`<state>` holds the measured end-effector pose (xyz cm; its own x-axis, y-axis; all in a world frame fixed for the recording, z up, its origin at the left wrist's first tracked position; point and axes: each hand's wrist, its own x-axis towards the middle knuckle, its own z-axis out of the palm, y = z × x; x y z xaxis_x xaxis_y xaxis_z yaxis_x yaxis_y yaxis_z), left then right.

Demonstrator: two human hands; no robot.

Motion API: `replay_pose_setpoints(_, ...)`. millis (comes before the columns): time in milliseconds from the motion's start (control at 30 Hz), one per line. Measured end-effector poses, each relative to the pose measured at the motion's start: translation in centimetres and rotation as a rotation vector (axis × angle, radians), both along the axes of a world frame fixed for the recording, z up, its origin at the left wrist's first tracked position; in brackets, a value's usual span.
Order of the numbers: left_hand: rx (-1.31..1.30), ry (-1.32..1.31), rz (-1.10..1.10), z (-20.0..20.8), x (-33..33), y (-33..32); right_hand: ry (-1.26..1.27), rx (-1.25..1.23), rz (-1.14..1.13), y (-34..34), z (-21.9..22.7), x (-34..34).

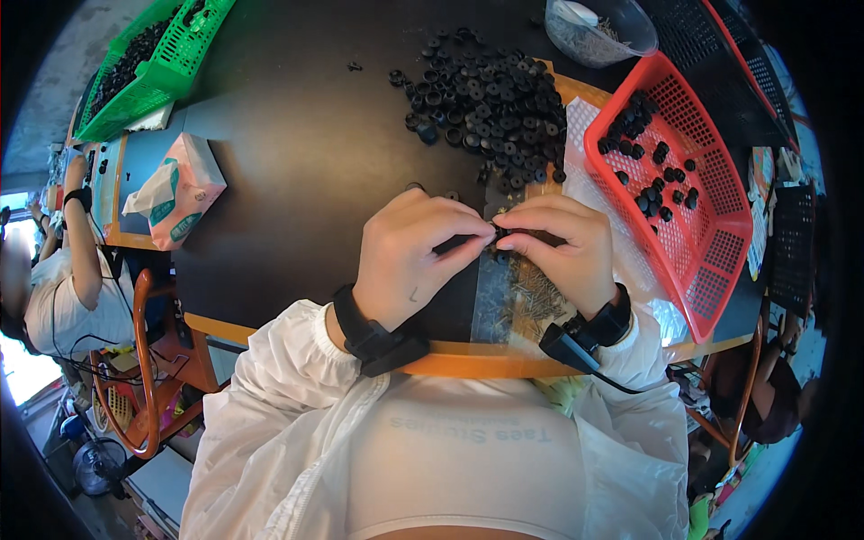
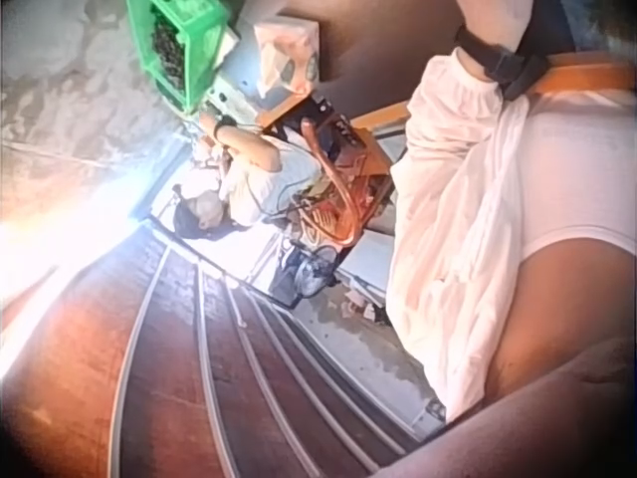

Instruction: The recorder is assembling small black shoe components by hand at a workstation.

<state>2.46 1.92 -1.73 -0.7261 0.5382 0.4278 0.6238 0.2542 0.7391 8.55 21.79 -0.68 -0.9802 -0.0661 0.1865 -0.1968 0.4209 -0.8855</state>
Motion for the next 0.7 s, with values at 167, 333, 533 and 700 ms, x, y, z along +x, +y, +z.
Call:
replay_pose_setpoints(167, -0.036, 0.050, 0.034, 0.5, 0.2, 0.3, 0.172, 0.193, 0.019, 0.1, -0.4, -0.2)
replay_pose_setpoints(333, 0.052, 0.187, -0.062, 1.1, -0.9, 0.0, -0.230, -0.358, -0.077, -0.4, -0.1, 0.2)
replay_pose_setpoints(533, -0.230, 0.324, 0.227, 1.3, -5.5, -1.1, -0.045, -0.218, -0.048, 0.2, -0.2, 0.1)
replay_pose_setpoints(700, -0.302, 0.375, 0.083, 0.1, -8.1, -1.5, -0.059, -0.218, -0.048, 0.0, -0.1, -0.1)
